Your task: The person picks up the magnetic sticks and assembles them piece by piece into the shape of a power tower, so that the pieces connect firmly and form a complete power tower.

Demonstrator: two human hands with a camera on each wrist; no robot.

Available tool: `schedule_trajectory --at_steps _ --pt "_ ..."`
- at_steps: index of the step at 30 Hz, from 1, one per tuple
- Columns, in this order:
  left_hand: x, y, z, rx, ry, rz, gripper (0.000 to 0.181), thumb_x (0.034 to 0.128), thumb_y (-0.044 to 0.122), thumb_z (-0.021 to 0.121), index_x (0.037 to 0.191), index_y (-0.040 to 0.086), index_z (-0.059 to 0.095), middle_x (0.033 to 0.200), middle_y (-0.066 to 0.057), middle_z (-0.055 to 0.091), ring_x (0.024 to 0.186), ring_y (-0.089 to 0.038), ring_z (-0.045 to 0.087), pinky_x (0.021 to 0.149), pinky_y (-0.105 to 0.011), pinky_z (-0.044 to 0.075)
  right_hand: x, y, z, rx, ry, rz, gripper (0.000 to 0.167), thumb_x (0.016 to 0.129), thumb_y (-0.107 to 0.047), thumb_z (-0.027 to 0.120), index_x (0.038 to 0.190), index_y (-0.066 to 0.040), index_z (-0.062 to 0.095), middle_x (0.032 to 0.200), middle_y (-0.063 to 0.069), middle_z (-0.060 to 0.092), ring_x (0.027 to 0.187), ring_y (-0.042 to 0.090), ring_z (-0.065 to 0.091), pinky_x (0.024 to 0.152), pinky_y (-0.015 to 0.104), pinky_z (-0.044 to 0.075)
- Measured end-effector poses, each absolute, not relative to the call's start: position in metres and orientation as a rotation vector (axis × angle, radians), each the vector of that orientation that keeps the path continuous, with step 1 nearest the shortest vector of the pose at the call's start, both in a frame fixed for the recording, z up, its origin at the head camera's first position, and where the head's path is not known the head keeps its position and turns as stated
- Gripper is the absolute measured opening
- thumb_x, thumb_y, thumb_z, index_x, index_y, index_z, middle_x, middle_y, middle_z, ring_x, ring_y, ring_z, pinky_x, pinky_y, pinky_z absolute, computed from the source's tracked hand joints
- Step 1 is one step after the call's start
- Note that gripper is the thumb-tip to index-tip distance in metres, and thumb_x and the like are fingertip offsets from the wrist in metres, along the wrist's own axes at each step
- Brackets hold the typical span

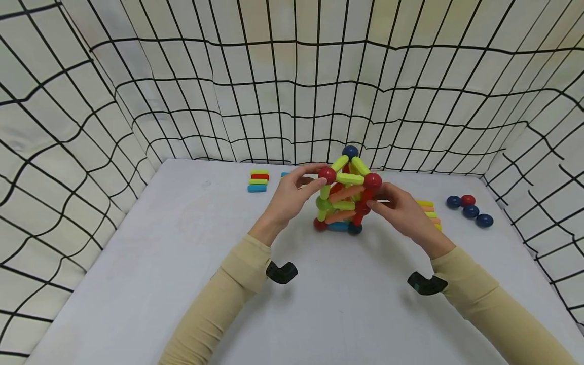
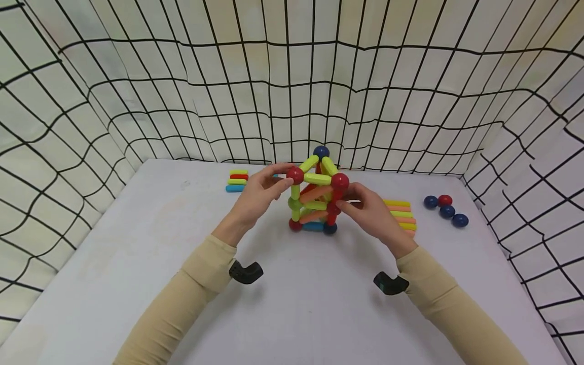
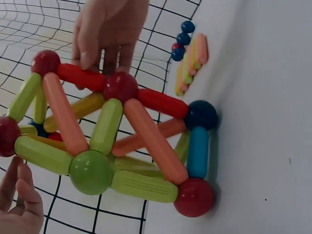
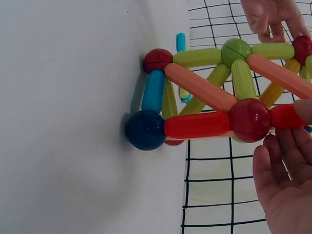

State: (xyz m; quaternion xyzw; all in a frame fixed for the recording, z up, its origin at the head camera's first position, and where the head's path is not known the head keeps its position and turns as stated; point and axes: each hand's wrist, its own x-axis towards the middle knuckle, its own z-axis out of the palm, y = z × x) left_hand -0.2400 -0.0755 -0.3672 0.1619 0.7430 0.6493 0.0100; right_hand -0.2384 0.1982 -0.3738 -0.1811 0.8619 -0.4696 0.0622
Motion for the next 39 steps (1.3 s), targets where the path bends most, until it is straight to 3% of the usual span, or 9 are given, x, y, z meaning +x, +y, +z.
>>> schedule_trajectory --at_steps 6,14,22,27,34,39 --pt "-0.241 -0.072 -0.371 0.551 2.452 2.102 0.037 0.0980 0.030 0.061 0.134 0.020 0.058 0.125 0.003 0.058 0.110 -0.015 0.055 0.087 -0.036 0.053 -0.235 0.193 -0.374 -0.632 2.660 -1.374 0.036 0.097 -0.020 0.063 0.127 -0.004 0.054 0.123 0.012 0.059 0.115 0.027 0.056 0.095 0.034 0.051" --pt "-0.248 -0.064 -0.367 0.519 2.587 2.055 0.035 0.0998 0.028 0.058 0.134 0.019 0.060 0.125 0.003 0.062 0.109 -0.015 0.058 0.083 -0.033 0.054 -0.232 0.190 -0.377 -0.579 2.696 -1.360 0.035 0.096 -0.024 0.065 0.124 -0.006 0.056 0.119 0.012 0.061 0.110 0.026 0.058 0.091 0.027 0.052" --pt "-0.262 -0.080 -0.374 0.515 2.421 2.108 0.041 0.0977 0.025 0.062 0.138 0.017 0.055 0.127 -0.001 0.060 0.113 -0.017 0.059 0.096 -0.035 0.050 -0.230 0.189 -0.379 -0.611 2.679 -1.405 0.032 0.095 -0.022 0.065 0.121 -0.006 0.057 0.115 0.010 0.062 0.107 0.024 0.060 0.085 0.016 0.050" --pt "-0.270 -0.103 -0.391 0.326 2.423 2.168 0.037 0.0970 0.018 0.063 0.133 0.010 0.056 0.126 -0.007 0.060 0.115 -0.019 0.059 0.099 -0.034 0.048 -0.227 0.192 -0.379 -0.628 2.694 -1.386 0.031 0.096 -0.023 0.064 0.121 -0.005 0.057 0.115 0.010 0.062 0.107 0.025 0.061 0.087 0.017 0.050" --pt "-0.284 -0.145 -0.419 -0.148 2.757 2.009 0.028 0.0955 0.009 0.060 0.123 0.007 0.063 0.119 -0.009 0.063 0.114 -0.022 0.058 0.095 -0.035 0.048 -0.218 0.190 -0.379 -0.704 2.611 -1.426 0.031 0.096 -0.024 0.064 0.121 -0.008 0.060 0.117 0.006 0.063 0.109 0.022 0.061 0.090 0.018 0.049" --pt "-0.290 -0.176 -0.442 -0.370 2.746 1.871 0.035 0.0951 0.010 0.061 0.130 0.006 0.059 0.133 -0.012 0.057 0.127 -0.027 0.048 0.104 -0.039 0.042 -0.210 0.188 -0.378 -0.863 2.531 -1.455 0.028 0.096 -0.016 0.064 0.123 -0.009 0.061 0.117 0.003 0.063 0.108 0.019 0.061 0.092 0.021 0.050"
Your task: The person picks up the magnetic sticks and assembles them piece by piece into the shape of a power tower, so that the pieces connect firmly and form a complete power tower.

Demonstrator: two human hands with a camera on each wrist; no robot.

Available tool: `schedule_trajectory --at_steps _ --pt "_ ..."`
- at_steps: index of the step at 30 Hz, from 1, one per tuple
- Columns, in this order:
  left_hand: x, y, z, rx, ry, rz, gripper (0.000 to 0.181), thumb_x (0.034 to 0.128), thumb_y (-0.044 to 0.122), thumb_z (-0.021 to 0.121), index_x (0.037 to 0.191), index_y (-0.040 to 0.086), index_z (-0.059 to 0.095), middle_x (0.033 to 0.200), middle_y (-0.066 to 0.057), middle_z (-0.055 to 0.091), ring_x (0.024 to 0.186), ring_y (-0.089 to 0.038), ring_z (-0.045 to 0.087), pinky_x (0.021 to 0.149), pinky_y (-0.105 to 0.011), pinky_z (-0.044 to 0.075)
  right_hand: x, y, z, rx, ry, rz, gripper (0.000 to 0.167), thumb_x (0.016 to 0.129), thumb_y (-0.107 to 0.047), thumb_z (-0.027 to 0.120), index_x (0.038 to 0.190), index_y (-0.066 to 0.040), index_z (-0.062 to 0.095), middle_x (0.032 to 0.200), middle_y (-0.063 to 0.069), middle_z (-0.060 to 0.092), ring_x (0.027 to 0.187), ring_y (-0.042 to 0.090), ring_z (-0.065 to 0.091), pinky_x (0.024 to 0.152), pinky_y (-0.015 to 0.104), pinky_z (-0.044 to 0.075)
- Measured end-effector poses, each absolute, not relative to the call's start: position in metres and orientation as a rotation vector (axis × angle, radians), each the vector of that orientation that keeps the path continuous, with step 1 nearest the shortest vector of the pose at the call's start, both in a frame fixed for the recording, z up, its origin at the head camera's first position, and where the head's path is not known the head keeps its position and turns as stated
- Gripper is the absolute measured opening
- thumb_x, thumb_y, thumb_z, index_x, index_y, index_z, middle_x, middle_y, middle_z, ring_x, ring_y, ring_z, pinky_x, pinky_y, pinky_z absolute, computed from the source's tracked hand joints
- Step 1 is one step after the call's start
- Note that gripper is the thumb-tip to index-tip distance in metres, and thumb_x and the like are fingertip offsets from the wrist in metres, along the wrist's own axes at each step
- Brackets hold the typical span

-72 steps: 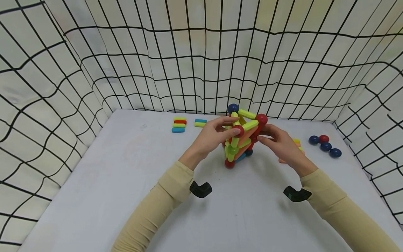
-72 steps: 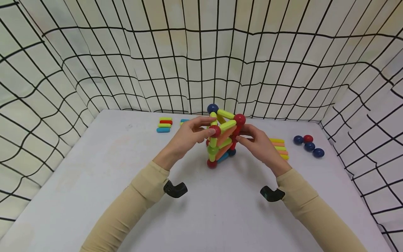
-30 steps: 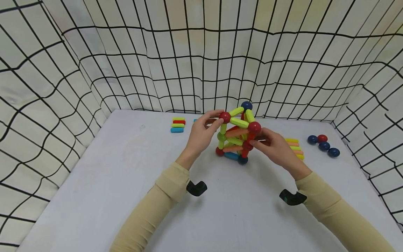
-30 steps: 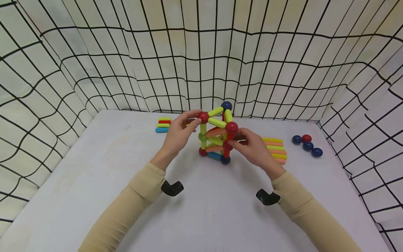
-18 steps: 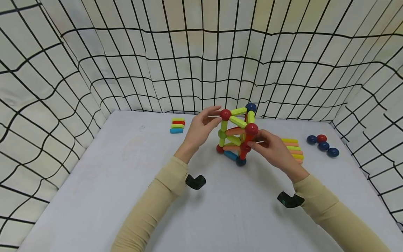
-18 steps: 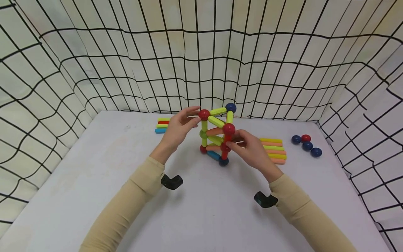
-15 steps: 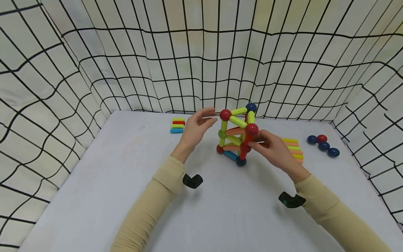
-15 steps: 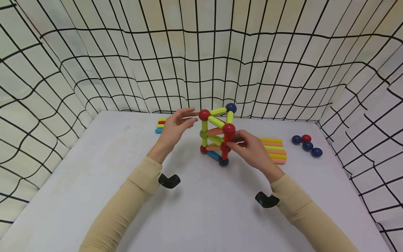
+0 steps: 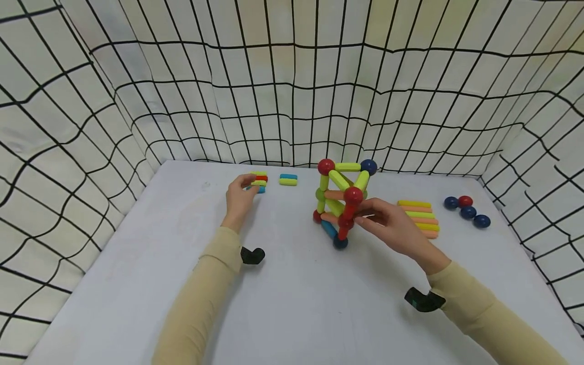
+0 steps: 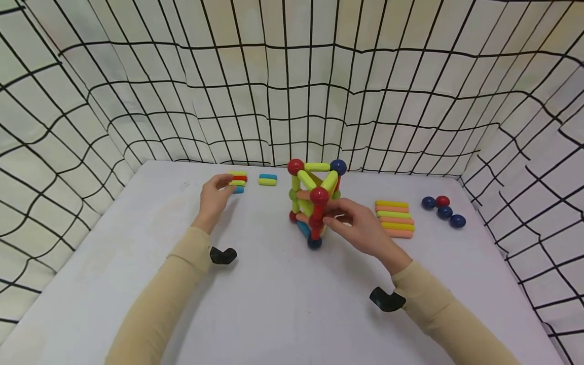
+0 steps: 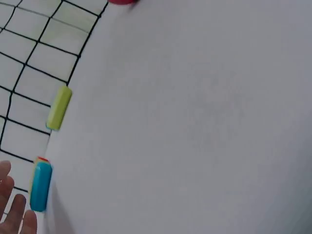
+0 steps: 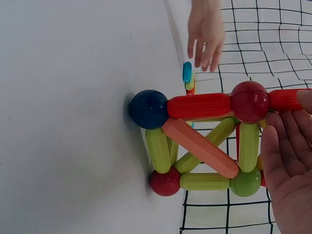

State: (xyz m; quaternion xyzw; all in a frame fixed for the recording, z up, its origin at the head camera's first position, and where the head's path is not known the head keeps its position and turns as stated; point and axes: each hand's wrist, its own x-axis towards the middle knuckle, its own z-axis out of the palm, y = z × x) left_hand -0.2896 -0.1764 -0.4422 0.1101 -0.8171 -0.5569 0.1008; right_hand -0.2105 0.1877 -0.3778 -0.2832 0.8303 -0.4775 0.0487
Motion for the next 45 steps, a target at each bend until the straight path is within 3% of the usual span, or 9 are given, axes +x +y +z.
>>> schedule_trajectory --at_steps 3,6,13,16,20,25,32,39,45 --pt "-0.292 -0.191 -0.455 0.345 -2.505 -1.597 0.038 0.0959 0.011 0.061 0.134 0.006 0.056 0.138 -0.014 0.053 0.130 -0.029 0.046 0.106 -0.040 0.040 -0.209 0.187 -0.377 -0.934 2.486 -1.440 0.029 0.096 -0.013 0.063 0.125 -0.009 0.061 0.119 0.003 0.063 0.110 0.021 0.060 0.093 0.024 0.050" --pt "-0.294 -0.200 -0.462 0.303 -2.579 -1.489 0.037 0.0950 0.008 0.061 0.132 0.003 0.058 0.135 -0.017 0.055 0.123 -0.031 0.050 0.103 -0.041 0.043 -0.210 0.189 -0.375 -0.896 2.477 -1.431 0.030 0.097 -0.014 0.062 0.127 -0.007 0.060 0.121 0.006 0.063 0.110 0.024 0.061 0.092 0.024 0.050" --pt "-0.297 -0.193 -0.462 0.140 -2.739 -1.178 0.032 0.0919 0.002 0.062 0.123 -0.005 0.062 0.115 -0.022 0.058 0.106 -0.033 0.053 0.095 -0.042 0.045 -0.226 0.195 -0.371 -0.400 2.627 -1.619 0.040 0.100 -0.034 0.056 0.127 -0.004 0.055 0.119 0.010 0.060 0.103 0.020 0.060 0.087 0.017 0.049" --pt "-0.296 -0.183 -0.458 0.096 -2.785 -1.059 0.029 0.0908 0.000 0.063 0.119 -0.007 0.064 0.113 -0.023 0.061 0.106 -0.034 0.055 0.096 -0.043 0.045 -0.231 0.193 -0.370 -0.323 2.714 -1.706 0.046 0.099 -0.034 0.056 0.135 -0.005 0.049 0.128 0.009 0.055 0.110 0.018 0.057 0.091 0.019 0.048" --pt "-0.294 -0.169 -0.454 0.068 -2.811 -1.009 0.029 0.0895 -0.005 0.060 0.118 -0.008 0.064 0.113 -0.023 0.063 0.107 -0.034 0.057 0.097 -0.043 0.046 -0.235 0.189 -0.365 -0.417 2.775 -1.837 0.050 0.099 -0.029 0.058 0.143 -0.010 0.045 0.138 0.007 0.051 0.122 0.019 0.052 0.100 0.023 0.045" --pt "-0.288 -0.156 -0.441 0.010 -2.747 -1.386 0.037 0.0935 0.006 0.058 0.130 -0.001 0.059 0.118 -0.017 0.062 0.108 -0.028 0.057 0.093 -0.038 0.048 -0.240 0.185 -0.358 -0.552 2.769 -1.842 0.046 0.100 -0.024 0.058 0.144 -0.015 0.048 0.138 0.006 0.052 0.123 0.018 0.051 0.098 0.020 0.045" --pt "-0.273 -0.125 -0.394 -0.241 -2.284 -2.099 0.039 0.0985 0.019 0.059 0.135 0.008 0.057 0.124 -0.008 0.060 0.107 -0.023 0.059 0.103 -0.039 0.044 -0.242 0.180 -0.358 -0.518 2.799 -1.805 0.042 0.100 -0.024 0.057 0.140 -0.015 0.052 0.132 0.007 0.055 0.121 0.018 0.052 0.100 0.027 0.046" --pt "-0.264 -0.089 -0.349 -0.516 -2.026 -2.228 0.037 0.0971 0.017 0.062 0.133 0.008 0.058 0.124 -0.008 0.061 0.114 -0.022 0.058 0.102 -0.034 0.045 -0.242 0.179 -0.357 -0.482 2.786 -1.843 0.040 0.100 -0.026 0.057 0.138 -0.015 0.054 0.130 0.006 0.056 0.118 0.016 0.053 0.101 0.027 0.045" --pt "-0.268 -0.070 -0.338 -0.585 -2.058 -2.180 0.036 0.0980 0.014 0.060 0.133 0.007 0.057 0.125 -0.007 0.060 0.116 -0.019 0.056 0.101 -0.031 0.046 -0.242 0.180 -0.357 -0.481 2.782 -1.835 0.040 0.100 -0.026 0.057 0.138 -0.014 0.054 0.130 0.006 0.055 0.118 0.017 0.052 0.101 0.029 0.045"
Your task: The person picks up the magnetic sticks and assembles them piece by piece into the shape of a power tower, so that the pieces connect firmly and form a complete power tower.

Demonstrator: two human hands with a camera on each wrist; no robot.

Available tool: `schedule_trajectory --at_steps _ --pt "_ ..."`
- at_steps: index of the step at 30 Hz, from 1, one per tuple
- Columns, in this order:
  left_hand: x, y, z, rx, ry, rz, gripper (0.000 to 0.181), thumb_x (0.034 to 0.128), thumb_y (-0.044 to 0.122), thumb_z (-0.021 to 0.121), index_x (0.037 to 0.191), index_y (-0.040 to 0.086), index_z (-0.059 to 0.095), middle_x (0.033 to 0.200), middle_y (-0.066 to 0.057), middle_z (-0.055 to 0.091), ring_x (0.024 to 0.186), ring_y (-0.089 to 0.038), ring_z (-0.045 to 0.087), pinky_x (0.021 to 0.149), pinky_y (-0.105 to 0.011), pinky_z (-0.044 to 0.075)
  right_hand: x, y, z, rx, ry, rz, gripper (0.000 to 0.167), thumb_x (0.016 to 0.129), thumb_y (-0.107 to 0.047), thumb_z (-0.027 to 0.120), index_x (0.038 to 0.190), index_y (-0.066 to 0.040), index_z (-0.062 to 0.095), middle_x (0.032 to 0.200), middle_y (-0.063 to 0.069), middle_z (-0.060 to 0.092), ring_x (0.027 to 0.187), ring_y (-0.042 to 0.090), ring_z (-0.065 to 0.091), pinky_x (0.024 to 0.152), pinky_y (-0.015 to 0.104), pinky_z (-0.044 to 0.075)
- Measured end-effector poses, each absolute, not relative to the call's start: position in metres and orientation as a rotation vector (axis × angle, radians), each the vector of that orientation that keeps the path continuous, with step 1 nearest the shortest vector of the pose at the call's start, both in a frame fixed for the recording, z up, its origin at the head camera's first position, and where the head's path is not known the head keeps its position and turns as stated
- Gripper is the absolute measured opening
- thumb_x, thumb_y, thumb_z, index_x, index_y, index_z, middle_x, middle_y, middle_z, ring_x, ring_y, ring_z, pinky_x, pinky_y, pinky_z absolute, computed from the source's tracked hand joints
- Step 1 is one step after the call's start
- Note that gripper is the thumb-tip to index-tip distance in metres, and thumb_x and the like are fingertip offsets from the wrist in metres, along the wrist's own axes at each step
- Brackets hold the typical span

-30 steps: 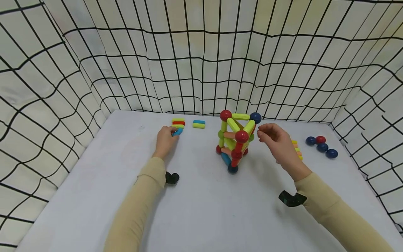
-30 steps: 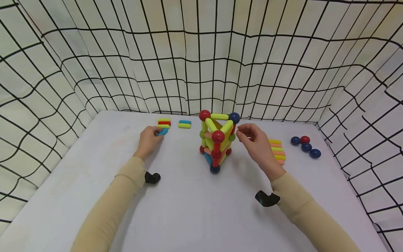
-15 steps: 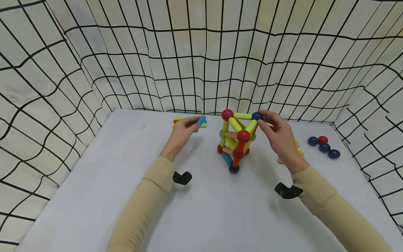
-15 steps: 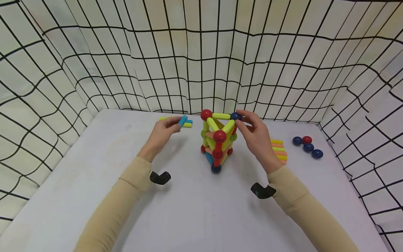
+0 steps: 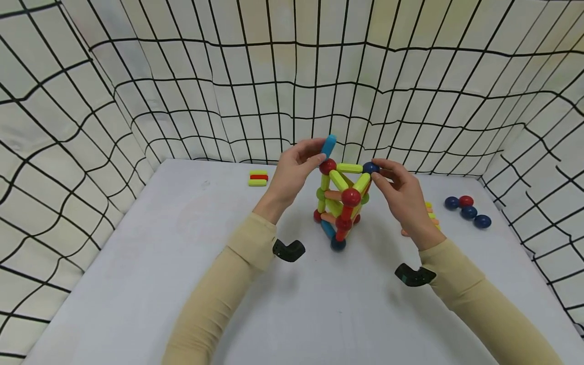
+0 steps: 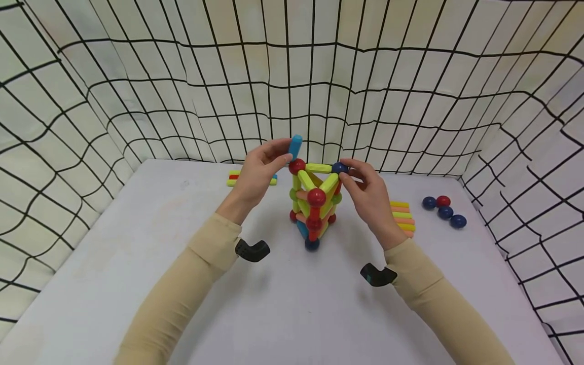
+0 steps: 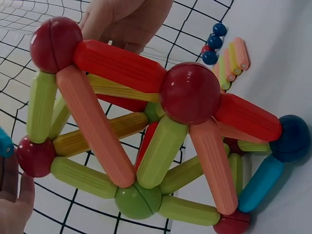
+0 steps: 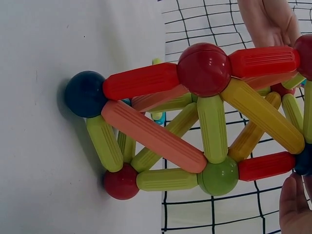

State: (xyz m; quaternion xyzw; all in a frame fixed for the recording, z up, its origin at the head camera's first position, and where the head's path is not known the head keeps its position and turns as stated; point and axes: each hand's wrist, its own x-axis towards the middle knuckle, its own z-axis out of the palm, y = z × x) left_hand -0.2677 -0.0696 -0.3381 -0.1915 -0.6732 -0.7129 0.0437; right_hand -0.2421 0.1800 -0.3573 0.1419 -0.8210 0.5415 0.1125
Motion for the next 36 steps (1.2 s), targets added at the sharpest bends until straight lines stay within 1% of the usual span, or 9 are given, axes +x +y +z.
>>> schedule_trajectory --at_steps 7,11,17,23,26,29,32,36 --pt "-0.273 -0.064 -0.343 -0.571 -2.120 -2.166 0.037 0.0984 0.014 0.059 0.135 0.007 0.056 0.125 -0.007 0.060 0.115 -0.018 0.056 0.099 -0.029 0.047 -0.241 0.179 -0.357 0.438 -2.420 1.594 0.041 0.100 -0.026 0.056 0.140 -0.015 0.052 0.132 0.007 0.054 0.121 0.019 0.052 0.102 0.032 0.045" --pt "-0.274 -0.065 -0.345 -0.602 -2.114 -2.161 0.038 0.0986 0.015 0.059 0.136 0.008 0.055 0.126 -0.007 0.060 0.116 -0.018 0.056 0.100 -0.029 0.046 -0.241 0.180 -0.357 0.437 -2.427 1.589 0.041 0.100 -0.026 0.056 0.139 -0.015 0.052 0.134 0.005 0.054 0.121 0.019 0.051 0.101 0.029 0.046" --pt "-0.276 -0.067 -0.349 -0.622 -2.077 -2.201 0.038 0.0988 0.013 0.058 0.136 0.006 0.054 0.126 -0.010 0.059 0.116 -0.020 0.055 0.101 -0.030 0.046 -0.244 0.181 -0.356 0.443 -2.432 1.585 0.041 0.100 -0.027 0.057 0.138 -0.013 0.052 0.132 0.006 0.055 0.119 0.018 0.052 0.099 0.023 0.046" --pt "-0.276 -0.066 -0.348 -0.633 -2.080 -2.207 0.039 0.0990 0.013 0.058 0.137 0.005 0.054 0.127 -0.010 0.059 0.118 -0.019 0.055 0.103 -0.029 0.044 -0.247 0.184 -0.354 0.484 -2.456 1.574 0.040 0.100 -0.025 0.056 0.139 -0.013 0.052 0.134 0.007 0.054 0.118 0.020 0.054 0.097 0.021 0.047" --pt "-0.278 -0.067 -0.350 -0.651 -2.085 -2.201 0.040 0.0981 0.015 0.060 0.137 0.007 0.054 0.128 -0.008 0.060 0.119 -0.019 0.055 0.103 -0.030 0.044 -0.249 0.187 -0.353 0.524 -2.490 1.561 0.041 0.101 -0.026 0.054 0.141 -0.014 0.050 0.137 0.007 0.052 0.120 0.022 0.054 0.097 0.024 0.047" --pt "-0.283 -0.075 -0.358 -0.645 -2.061 -2.213 0.042 0.0969 0.017 0.062 0.137 0.010 0.054 0.131 -0.005 0.059 0.122 -0.017 0.054 0.103 -0.032 0.044 -0.250 0.189 -0.353 0.548 -2.526 1.551 0.043 0.102 -0.028 0.053 0.142 -0.016 0.048 0.139 0.007 0.050 0.122 0.025 0.054 0.099 0.030 0.048" --pt "-0.292 -0.091 -0.373 -0.554 -2.024 -2.233 0.043 0.0957 0.018 0.064 0.136 0.009 0.054 0.133 -0.004 0.059 0.123 -0.016 0.054 0.104 -0.031 0.043 -0.250 0.191 -0.353 0.532 -2.545 1.566 0.043 0.101 -0.031 0.053 0.142 -0.017 0.048 0.139 0.005 0.049 0.124 0.024 0.053 0.101 0.035 0.046" --pt "-0.303 -0.123 -0.398 -0.258 -2.023 -2.181 0.041 0.0952 0.015 0.065 0.134 0.006 0.056 0.132 -0.009 0.059 0.121 -0.017 0.055 0.103 -0.029 0.043 -0.248 0.193 -0.355 0.492 -2.542 1.588 0.043 0.101 -0.033 0.054 0.140 -0.018 0.049 0.139 0.002 0.050 0.125 0.021 0.053 0.102 0.037 0.045"
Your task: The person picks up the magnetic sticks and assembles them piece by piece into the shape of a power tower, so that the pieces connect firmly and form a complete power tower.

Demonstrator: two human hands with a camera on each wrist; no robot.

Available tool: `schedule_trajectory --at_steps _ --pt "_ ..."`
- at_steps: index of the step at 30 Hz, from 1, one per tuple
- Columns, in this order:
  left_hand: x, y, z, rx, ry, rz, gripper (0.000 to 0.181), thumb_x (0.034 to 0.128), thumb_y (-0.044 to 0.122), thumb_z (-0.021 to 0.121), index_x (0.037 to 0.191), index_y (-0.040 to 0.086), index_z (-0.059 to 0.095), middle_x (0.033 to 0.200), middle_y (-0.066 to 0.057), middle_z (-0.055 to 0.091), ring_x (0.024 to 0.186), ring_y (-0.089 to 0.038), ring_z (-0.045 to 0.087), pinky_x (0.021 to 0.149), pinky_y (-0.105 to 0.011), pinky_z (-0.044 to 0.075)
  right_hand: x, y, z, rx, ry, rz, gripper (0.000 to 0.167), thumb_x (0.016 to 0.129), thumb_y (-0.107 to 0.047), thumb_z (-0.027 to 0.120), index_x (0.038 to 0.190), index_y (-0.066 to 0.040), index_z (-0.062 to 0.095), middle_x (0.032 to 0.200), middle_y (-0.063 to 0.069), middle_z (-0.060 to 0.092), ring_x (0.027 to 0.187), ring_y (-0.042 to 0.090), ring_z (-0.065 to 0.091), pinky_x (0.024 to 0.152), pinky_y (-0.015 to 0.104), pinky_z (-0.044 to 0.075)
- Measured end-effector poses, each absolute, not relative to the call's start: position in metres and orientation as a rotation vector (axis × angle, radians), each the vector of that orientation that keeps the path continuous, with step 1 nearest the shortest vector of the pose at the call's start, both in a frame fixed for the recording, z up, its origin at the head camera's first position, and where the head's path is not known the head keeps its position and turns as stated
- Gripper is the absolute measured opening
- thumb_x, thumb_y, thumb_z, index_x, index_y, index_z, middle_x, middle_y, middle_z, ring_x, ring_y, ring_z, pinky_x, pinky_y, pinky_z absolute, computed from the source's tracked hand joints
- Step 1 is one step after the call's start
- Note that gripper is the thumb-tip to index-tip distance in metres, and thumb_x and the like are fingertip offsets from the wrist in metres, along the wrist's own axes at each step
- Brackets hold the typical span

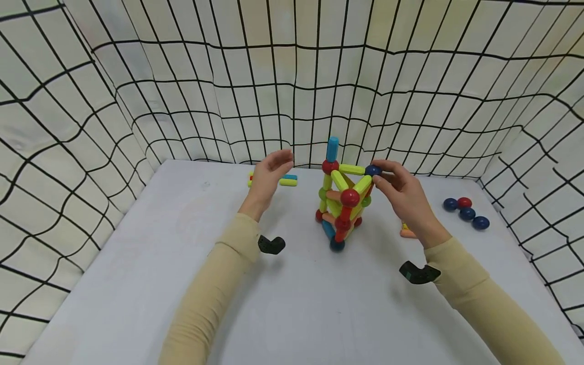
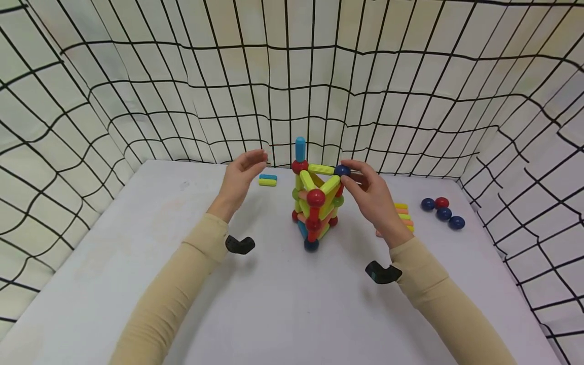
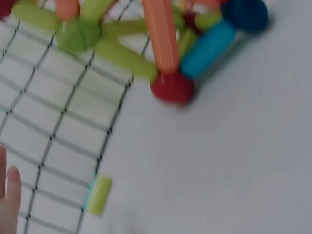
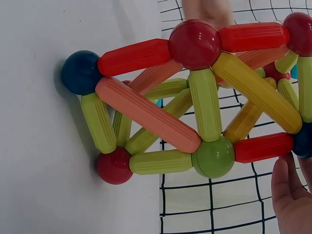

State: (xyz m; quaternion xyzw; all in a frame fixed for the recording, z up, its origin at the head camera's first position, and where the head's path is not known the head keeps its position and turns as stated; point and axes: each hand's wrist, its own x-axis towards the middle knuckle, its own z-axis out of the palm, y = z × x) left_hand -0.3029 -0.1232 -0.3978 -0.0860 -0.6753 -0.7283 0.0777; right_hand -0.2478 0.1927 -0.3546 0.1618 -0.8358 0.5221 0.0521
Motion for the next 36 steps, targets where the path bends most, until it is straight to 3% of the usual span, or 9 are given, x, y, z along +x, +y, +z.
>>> schedule_trajectory --at_steps 6,10,27,36 --pt "-0.308 -0.173 -0.430 0.317 -2.121 -2.029 0.038 0.0975 0.010 0.059 0.135 0.006 0.055 0.139 -0.009 0.052 0.130 -0.020 0.045 0.106 -0.030 0.040 -0.247 0.191 -0.354 0.504 -2.513 1.589 0.043 0.101 -0.032 0.055 0.141 -0.018 0.049 0.139 0.004 0.050 0.124 0.022 0.054 0.100 0.032 0.047" --pt "-0.304 -0.193 -0.444 0.451 -2.311 -1.908 0.041 0.0986 0.011 0.056 0.139 0.005 0.050 0.144 -0.012 0.046 0.134 -0.025 0.040 0.108 -0.035 0.038 -0.246 0.189 -0.354 0.510 -2.502 1.614 0.044 0.100 -0.031 0.055 0.141 -0.017 0.049 0.139 0.004 0.050 0.123 0.022 0.055 0.100 0.031 0.047" --pt "-0.313 -0.193 -0.460 0.243 -2.693 -1.444 0.036 0.0908 0.007 0.065 0.125 -0.002 0.060 0.119 -0.018 0.063 0.110 -0.030 0.057 0.096 -0.038 0.046 -0.247 0.190 -0.355 0.481 -2.521 1.634 0.043 0.100 -0.035 0.055 0.140 -0.019 0.050 0.137 0.004 0.051 0.121 0.019 0.056 0.099 0.029 0.047" --pt "-0.312 -0.176 -0.459 0.014 -2.886 -1.042 0.039 0.0918 0.008 0.066 0.128 -0.003 0.057 0.122 -0.019 0.062 0.112 -0.033 0.055 0.099 -0.042 0.044 -0.244 0.192 -0.355 0.494 -2.533 1.613 0.045 0.100 -0.033 0.056 0.140 -0.016 0.048 0.138 0.004 0.050 0.123 0.022 0.054 0.100 0.030 0.047"
